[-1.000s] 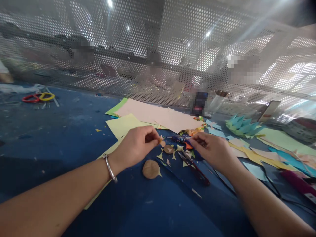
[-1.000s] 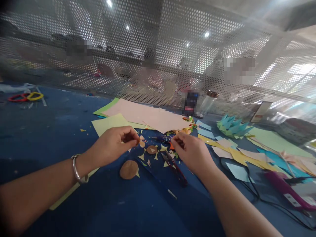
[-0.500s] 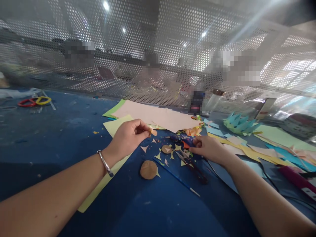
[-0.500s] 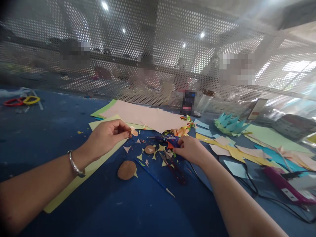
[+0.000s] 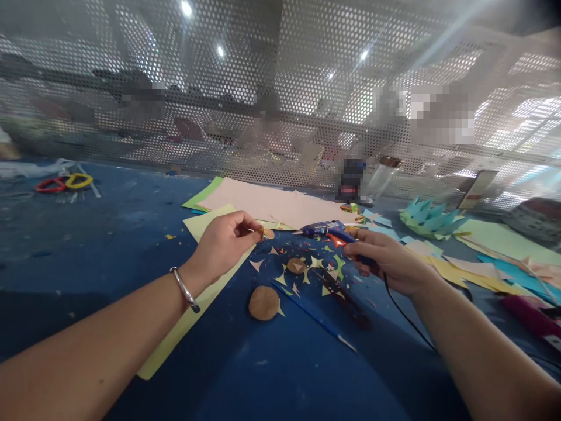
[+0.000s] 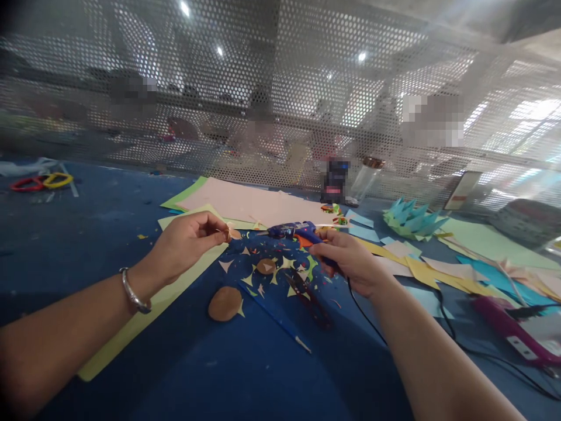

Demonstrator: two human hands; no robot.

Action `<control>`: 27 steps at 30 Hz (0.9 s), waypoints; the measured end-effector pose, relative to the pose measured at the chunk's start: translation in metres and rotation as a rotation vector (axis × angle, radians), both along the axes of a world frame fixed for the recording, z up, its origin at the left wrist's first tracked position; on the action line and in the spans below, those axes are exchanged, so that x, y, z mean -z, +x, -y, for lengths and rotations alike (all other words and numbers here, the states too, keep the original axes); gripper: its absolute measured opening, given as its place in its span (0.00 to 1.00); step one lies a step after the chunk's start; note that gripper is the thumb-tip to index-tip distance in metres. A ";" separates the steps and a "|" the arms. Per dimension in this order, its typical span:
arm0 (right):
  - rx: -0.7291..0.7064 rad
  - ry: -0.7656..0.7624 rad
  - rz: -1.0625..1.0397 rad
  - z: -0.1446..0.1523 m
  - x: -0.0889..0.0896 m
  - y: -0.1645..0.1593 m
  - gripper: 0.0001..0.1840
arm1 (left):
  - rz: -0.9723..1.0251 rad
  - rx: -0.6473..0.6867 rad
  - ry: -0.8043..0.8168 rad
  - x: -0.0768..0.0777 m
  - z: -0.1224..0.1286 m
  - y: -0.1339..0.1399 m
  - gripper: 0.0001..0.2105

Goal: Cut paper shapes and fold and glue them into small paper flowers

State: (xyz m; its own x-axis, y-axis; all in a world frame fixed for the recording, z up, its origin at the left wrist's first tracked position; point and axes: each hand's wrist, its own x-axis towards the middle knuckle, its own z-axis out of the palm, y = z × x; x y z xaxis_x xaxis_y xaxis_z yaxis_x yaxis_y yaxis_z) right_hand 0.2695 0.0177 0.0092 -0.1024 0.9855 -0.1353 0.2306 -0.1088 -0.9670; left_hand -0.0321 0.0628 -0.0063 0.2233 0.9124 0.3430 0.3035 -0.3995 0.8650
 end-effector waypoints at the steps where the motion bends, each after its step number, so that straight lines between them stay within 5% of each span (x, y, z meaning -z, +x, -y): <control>1: -0.024 0.003 -0.040 0.002 -0.002 -0.001 0.18 | 0.006 0.000 -0.004 0.001 -0.001 0.000 0.07; 16: -0.019 0.086 -0.229 0.017 -0.013 -0.006 0.15 | 0.104 0.019 -0.104 -0.003 0.003 0.005 0.06; 27: -0.074 0.124 -0.254 0.018 -0.009 -0.014 0.17 | 0.119 0.199 -0.266 -0.008 0.002 0.004 0.07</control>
State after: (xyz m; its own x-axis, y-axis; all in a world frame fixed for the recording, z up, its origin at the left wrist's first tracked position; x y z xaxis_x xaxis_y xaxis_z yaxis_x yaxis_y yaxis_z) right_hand 0.2557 -0.0002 0.0184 -0.1899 0.9815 0.0251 -0.0178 0.0221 -0.9996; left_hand -0.0279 0.0607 0.0019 0.3788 0.9158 0.1332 0.1329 -0.1962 0.9715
